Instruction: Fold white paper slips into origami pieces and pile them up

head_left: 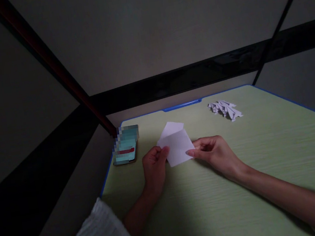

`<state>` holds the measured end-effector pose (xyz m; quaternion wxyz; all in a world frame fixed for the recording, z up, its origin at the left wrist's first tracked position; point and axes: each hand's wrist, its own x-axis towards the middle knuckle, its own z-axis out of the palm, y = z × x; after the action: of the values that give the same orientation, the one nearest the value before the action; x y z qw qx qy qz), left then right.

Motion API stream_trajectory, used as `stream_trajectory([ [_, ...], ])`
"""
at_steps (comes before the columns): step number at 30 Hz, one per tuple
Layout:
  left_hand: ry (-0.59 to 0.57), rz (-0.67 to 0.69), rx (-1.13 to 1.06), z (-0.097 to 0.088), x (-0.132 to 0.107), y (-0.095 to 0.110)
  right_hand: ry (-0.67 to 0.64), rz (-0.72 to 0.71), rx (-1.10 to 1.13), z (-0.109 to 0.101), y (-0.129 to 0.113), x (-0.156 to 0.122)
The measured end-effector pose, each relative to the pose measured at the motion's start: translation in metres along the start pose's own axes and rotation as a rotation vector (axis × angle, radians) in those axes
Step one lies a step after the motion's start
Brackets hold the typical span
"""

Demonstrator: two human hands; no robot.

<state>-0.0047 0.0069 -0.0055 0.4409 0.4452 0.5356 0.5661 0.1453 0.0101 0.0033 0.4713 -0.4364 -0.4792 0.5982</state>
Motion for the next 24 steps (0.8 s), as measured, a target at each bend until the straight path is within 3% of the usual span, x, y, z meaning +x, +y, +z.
stream_trajectory([
  [7,-0.047,-0.007,-0.082,0.0,-0.002,-0.001,0.047,-0.113,-0.066,-0.002,-0.003,-0.002],
  [14,-0.069,-0.017,-0.11,0.001,-0.002,-0.002,0.023,-0.145,-0.217,-0.004,-0.004,-0.002],
  [18,-0.108,-0.048,-0.097,0.001,-0.003,0.001,0.05,-0.178,-0.193,-0.006,-0.004,-0.001],
  [21,-0.214,-0.102,-0.048,0.001,-0.006,0.003,0.048,-0.245,-0.11,-0.009,-0.003,0.001],
  [24,-0.428,-0.151,-0.024,0.002,-0.01,0.003,0.007,-0.297,-0.02,-0.012,-0.002,0.001],
])
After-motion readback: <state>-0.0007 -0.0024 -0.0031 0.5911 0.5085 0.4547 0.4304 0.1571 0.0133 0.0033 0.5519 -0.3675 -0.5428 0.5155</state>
